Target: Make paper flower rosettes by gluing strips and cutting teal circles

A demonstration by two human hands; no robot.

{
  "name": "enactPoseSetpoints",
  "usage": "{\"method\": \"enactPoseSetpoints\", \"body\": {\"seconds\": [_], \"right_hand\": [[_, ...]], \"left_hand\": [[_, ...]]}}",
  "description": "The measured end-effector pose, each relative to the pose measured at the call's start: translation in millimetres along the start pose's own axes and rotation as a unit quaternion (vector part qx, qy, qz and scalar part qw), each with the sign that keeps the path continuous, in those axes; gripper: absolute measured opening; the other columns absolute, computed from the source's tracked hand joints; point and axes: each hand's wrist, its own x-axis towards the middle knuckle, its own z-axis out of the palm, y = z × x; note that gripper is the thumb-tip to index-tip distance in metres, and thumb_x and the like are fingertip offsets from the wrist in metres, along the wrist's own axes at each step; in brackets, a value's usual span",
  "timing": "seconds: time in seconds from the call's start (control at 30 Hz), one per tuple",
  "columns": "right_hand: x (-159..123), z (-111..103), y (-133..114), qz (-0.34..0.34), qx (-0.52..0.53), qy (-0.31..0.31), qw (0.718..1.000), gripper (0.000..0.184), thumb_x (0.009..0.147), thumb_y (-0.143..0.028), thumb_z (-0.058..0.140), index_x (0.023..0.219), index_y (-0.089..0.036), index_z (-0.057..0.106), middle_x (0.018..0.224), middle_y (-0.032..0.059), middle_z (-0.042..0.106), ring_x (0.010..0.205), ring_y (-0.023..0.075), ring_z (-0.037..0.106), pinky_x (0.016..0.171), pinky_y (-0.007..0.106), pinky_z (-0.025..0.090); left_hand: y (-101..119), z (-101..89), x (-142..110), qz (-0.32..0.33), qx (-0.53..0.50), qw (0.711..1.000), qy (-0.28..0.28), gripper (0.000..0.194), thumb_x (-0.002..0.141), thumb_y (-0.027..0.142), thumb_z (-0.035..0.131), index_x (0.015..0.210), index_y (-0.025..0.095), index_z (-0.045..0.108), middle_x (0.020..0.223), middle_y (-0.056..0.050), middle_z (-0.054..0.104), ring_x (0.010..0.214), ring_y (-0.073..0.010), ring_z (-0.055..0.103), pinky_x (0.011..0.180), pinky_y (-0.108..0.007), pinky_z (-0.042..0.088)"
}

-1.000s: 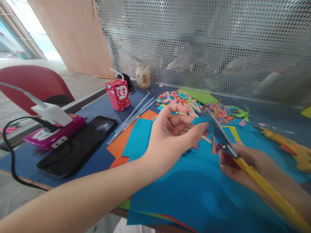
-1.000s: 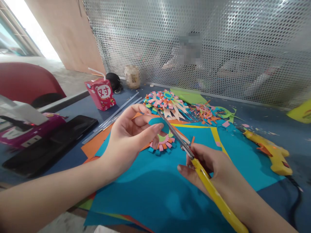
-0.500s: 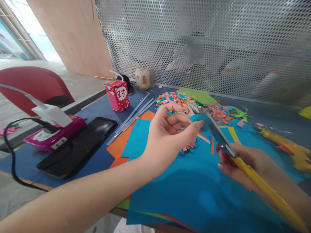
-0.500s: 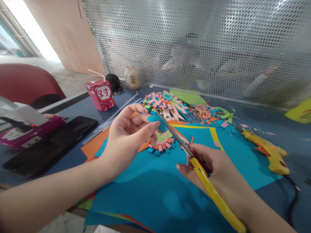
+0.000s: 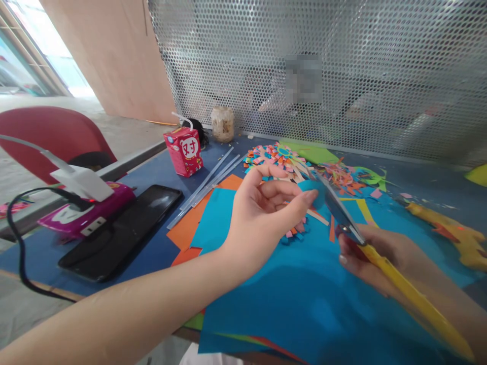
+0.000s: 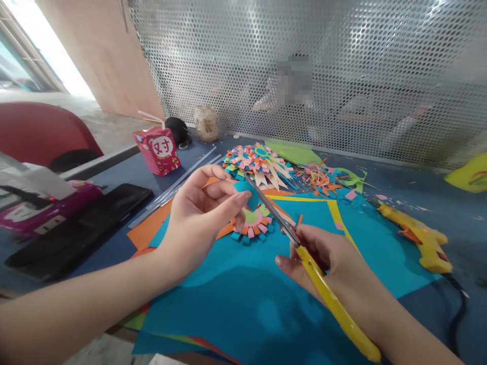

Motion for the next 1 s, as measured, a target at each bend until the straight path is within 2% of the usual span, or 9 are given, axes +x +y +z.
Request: {"method": "enactPoseSetpoints", "body": {"seconds": [0.13,0.23,0.4,0.47,0.73,0.83,0.93,1.0], "right_hand": [[1.4,1.1,3.4,-0.008,0.013,-0.008,1.000,0.023,0.058,-0.045,0.061,0.060,-0.024,0.052,0.055,-0.0028,0.049,0.046,0.0122,0.047,0.038,0.020,0.042],[0.1,1.9,0.8,0.017,0.028,0.010,0.999,0.025,0.056,-0.046,0.061,0.055,-0.024,0.048,0.056,-0.0029,0.048,0.045,0.0111,0.045,0.039,0.020,0.041],[-3.0,3.2,-6.2,0.048,0.036,0.013,0.998,0.027,0.056,-0.046,0.060,0.053,-0.022,0.046,0.055,-0.0045,0.043,0.039,0.0067,0.033,0.031,0.017,0.028],[-3.4,3.4,-7.1,0.055,0.037,0.014,0.998,0.027,0.056,-0.045,0.060,0.053,-0.022,0.046,0.055,-0.0045,0.043,0.039,0.0060,0.032,0.031,0.017,0.024],[-4.2,3.9,-9.1,0.052,0.067,0.024,0.996,0.027,0.054,-0.044,0.061,0.051,-0.022,0.046,0.053,-0.0043,0.043,0.038,0.0061,0.033,0.029,0.017,0.023],[-3.5,7.1,-7.8,0.055,0.102,0.026,0.993,0.022,0.053,-0.040,0.062,0.052,-0.023,0.048,0.051,-0.0048,0.043,0.039,0.0072,0.037,0.031,0.017,0.029],[-2.1,11.3,-5.4,0.059,0.174,0.029,0.983,0.018,0.049,-0.035,0.064,0.051,-0.023,0.051,0.052,-0.0040,0.047,0.045,0.0098,0.045,0.043,0.020,0.044],[-1.5,12.7,-3.9,0.068,0.201,0.023,0.977,0.016,0.046,-0.033,0.066,0.050,-0.024,0.053,0.052,-0.0036,0.048,0.049,0.0113,0.048,0.048,0.020,0.046]], "left_hand": [[-1.8,0.7,-0.7,-0.006,0.010,1.000,-0.005,0.028,0.070,0.018,0.067,0.082,0.020,0.041,0.063,0.006,0.058,0.042,-0.0078,0.056,0.040,-0.019,0.046],[-2.2,0.6,-0.7,-0.004,0.012,1.000,-0.004,0.028,0.070,0.017,0.067,0.082,0.020,0.041,0.064,0.006,0.058,0.043,-0.0074,0.056,0.040,-0.018,0.046],[-1.4,-0.3,-0.5,0.000,0.002,1.000,-0.005,0.029,0.070,0.017,0.067,0.082,0.020,0.041,0.065,0.006,0.059,0.042,-0.0066,0.055,0.041,-0.019,0.046],[-1.2,-0.3,-0.2,0.005,-0.002,1.000,-0.001,0.030,0.070,0.016,0.067,0.083,0.020,0.040,0.065,0.006,0.060,0.042,-0.0068,0.055,0.040,-0.019,0.047],[-1.4,1.2,2.3,0.030,-0.043,0.998,0.015,0.029,0.070,0.008,0.064,0.081,0.020,0.040,0.064,0.005,0.062,0.043,-0.0070,0.056,0.040,-0.018,0.048],[-2.0,1.0,2.4,0.037,-0.045,0.998,0.010,0.028,0.070,0.008,0.063,0.081,0.019,0.040,0.065,0.005,0.062,0.044,-0.0071,0.056,0.040,-0.018,0.048],[-2.2,1.1,1.4,0.040,-0.041,0.998,0.002,0.029,0.070,0.008,0.064,0.081,0.020,0.040,0.066,0.005,0.062,0.043,-0.0070,0.056,0.040,-0.018,0.048],[-1.9,1.6,0.7,0.039,-0.039,0.998,0.000,0.030,0.069,0.008,0.064,0.080,0.020,0.040,0.065,0.006,0.061,0.043,-0.0070,0.055,0.039,-0.019,0.048]]}}
